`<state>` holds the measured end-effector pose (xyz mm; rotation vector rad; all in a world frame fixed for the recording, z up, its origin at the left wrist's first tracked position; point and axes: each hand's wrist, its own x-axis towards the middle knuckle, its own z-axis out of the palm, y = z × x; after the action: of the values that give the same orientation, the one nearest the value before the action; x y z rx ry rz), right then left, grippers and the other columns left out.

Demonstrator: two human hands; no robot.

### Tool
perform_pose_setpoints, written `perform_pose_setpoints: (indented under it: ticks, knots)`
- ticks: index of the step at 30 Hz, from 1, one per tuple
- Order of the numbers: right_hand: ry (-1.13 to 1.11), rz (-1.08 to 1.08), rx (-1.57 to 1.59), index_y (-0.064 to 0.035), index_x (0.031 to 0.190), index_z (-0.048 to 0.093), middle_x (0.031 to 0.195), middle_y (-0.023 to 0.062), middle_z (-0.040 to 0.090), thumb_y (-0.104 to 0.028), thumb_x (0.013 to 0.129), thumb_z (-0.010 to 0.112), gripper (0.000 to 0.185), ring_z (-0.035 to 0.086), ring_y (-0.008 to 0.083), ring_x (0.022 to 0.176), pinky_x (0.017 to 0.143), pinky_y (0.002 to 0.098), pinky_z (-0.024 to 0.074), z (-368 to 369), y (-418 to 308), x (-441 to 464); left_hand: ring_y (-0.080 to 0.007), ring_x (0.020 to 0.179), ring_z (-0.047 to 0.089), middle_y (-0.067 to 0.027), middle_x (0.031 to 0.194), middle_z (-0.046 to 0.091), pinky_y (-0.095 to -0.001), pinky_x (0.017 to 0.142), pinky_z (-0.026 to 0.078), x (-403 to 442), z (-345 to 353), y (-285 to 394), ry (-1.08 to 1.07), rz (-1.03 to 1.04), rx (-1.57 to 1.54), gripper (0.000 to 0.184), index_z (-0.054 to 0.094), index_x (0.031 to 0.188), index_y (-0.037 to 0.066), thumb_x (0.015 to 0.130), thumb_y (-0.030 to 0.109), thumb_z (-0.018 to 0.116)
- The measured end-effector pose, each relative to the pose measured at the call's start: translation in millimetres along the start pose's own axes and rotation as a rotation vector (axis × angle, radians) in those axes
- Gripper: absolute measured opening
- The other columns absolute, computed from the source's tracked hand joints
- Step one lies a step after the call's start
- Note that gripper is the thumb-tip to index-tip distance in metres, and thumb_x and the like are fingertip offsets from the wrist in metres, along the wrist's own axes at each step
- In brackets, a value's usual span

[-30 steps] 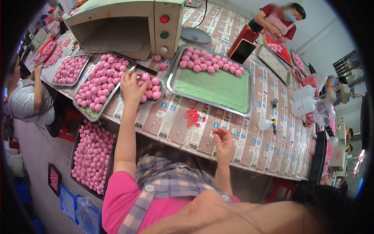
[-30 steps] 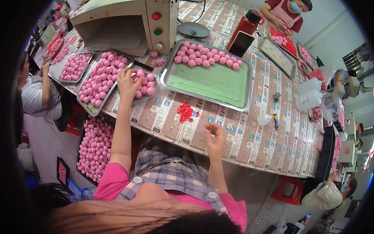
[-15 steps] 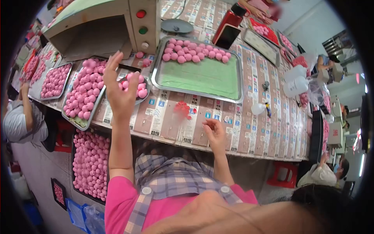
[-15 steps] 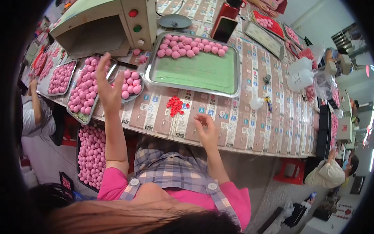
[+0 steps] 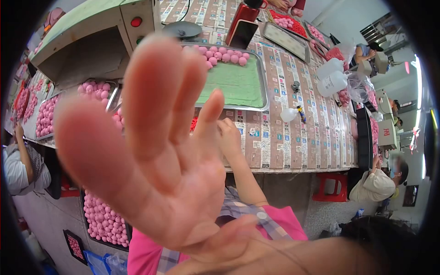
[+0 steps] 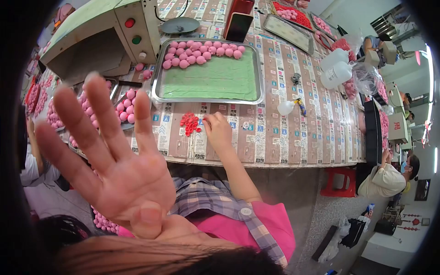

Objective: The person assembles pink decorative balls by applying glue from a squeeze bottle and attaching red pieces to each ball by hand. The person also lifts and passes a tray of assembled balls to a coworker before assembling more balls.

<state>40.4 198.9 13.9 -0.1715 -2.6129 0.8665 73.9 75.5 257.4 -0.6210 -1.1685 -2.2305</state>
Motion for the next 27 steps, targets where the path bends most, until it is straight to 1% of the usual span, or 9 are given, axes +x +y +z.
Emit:
perform_pose_setpoints:
  ticks: [5, 8, 11, 14, 16, 17, 19, 22, 27]
  knots:
    - [0.042, -0.059, 0.048, -0.0066, 0.076, 0.058, 0.071, 0.0074, 0.051, -0.007, 0.069, 0.062, 0.008, 0.054, 0.0235, 0.067, 0.059, 0.0334, 0.043, 2.0, 3.4, -4.1, -0.0287, 0.13, -0.007, -0.0013, 0.143, -0.004, -0.0518, 0.102, 0.005, -12.5, -17.6, -11.1, -0.123, 0.158, -0.166, 0.095, -0.002, 0.136, 0.02, 0.071, 0.017, 0.066]
    - [0.022, -0.027, 0.097, -0.0065, 0.078, 0.058, 0.071, 0.0067, 0.051, -0.007, 0.07, 0.062, 0.009, 0.054, 0.0206, 0.064, 0.057, 0.0297, 0.0431, -1.2, 2.8, -5.3, -0.0282, 0.13, -0.008, 0.0003, 0.143, -0.005, -0.0515, 0.103, 0.003, -11.6, -32.7, -24.8, -0.378, 0.275, -0.503, 0.095, -0.003, 0.136, 0.021, 0.071, 0.019, 0.067]
    - [0.053, 0.06, 0.356, -0.0047, 0.081, 0.058, 0.071, 0.0045, 0.055, -0.008, 0.074, 0.061, 0.009, 0.055, 0.0146, 0.063, 0.057, 0.0246, 0.0426, -12.0, -1.0, -4.8, -0.0283, 0.13, -0.005, -0.0015, 0.143, -0.003, -0.0511, 0.103, 0.004, -12.3, -44.4, -25.0, -0.487, 0.252, -0.351, 0.098, -0.005, 0.135, 0.021, 0.07, 0.024, 0.068]
    - [-0.009, 0.366, 0.947, -0.0021, 0.085, 0.057, 0.074, 0.0041, 0.058, -0.009, 0.077, 0.06, 0.01, 0.054, 0.0104, 0.065, 0.058, 0.0212, 0.0422, -28.3, -1.4, -9.5, -0.0318, 0.122, 0.027, -0.0132, 0.135, 0.021, -0.0505, 0.099, 0.021, -19.0, -63.6, -42.2, -0.417, 0.09, -0.175, 0.086, 0.01, 0.136, 0.023, 0.072, 0.031, 0.067]
    - [-0.011, 0.391, 1.191, -0.0008, 0.086, 0.057, 0.074, 0.0049, 0.059, -0.007, 0.078, 0.059, 0.01, 0.054, 0.0103, 0.065, 0.059, 0.0212, 0.0427, -41.7, -2.5, -11.7, -0.0239, 0.107, 0.045, -0.014, 0.111, 0.046, -0.0381, 0.091, 0.034, -26.0, -92.3, -78.8, -0.581, -0.078, 0.259, 0.064, 0.03, 0.122, -0.001, 0.072, 0.018, 0.066]
    - [-0.01, 0.404, 1.316, -0.0002, 0.086, 0.056, 0.074, 0.0052, 0.059, -0.006, 0.078, 0.059, 0.01, 0.054, 0.0102, 0.066, 0.059, 0.0212, 0.043, -45.6, -4.5, -14.0, -0.0171, 0.099, 0.048, -0.0083, 0.099, 0.053, -0.0299, 0.085, 0.037, -36.3, -94.0, -97.3, -0.525, -0.379, 0.244, 0.043, 0.045, 0.113, 0.0, 0.075, 0.011, 0.06]
    - [-0.105, 0.426, 1.459, -0.0002, 0.086, 0.057, 0.074, 0.0057, 0.059, -0.004, 0.078, 0.058, 0.009, 0.054, 0.0107, 0.066, 0.059, 0.0208, 0.0432, -49.8, -8.8, -18.7, -0.0119, 0.089, 0.049, -0.004, 0.093, 0.055, -0.0254, 0.079, 0.038, -66.8, -119.1, -142.1, -0.609, -0.66, 0.332, 0.022, 0.058, 0.098, 0.002, 0.077, 0.004, 0.056]
    - [-0.21, 0.494, 1.574, -0.0001, 0.086, 0.057, 0.075, 0.0067, 0.059, -0.002, 0.077, 0.058, 0.009, 0.055, 0.0108, 0.066, 0.058, 0.0206, 0.0436, -46.3, -8.1, -22.1, -0.012, 0.082, 0.051, -0.0043, 0.09, 0.052, -0.0248, 0.074, 0.04, -101.2, -130.2, -161.6, -0.563, -0.76, 0.081, 0.02, 0.059, 0.098, 0.002, 0.079, 0.003, 0.054]
    - [-0.239, 0.603, 1.558, -0.0001, 0.084, 0.057, 0.073, 0.0059, 0.059, -0.002, 0.077, 0.059, 0.008, 0.054, 0.0104, 0.062, 0.056, 0.0209, 0.0445, -40.3, -9.0, -28.0, -0.0118, 0.082, 0.05, -0.0032, 0.085, 0.05, -0.0245, 0.073, 0.04, -108.4, -134.5, -166.3, -0.556, -0.786, 0.069, 0.022, 0.059, 0.1, 0.002, 0.078, 0.004, 0.056]
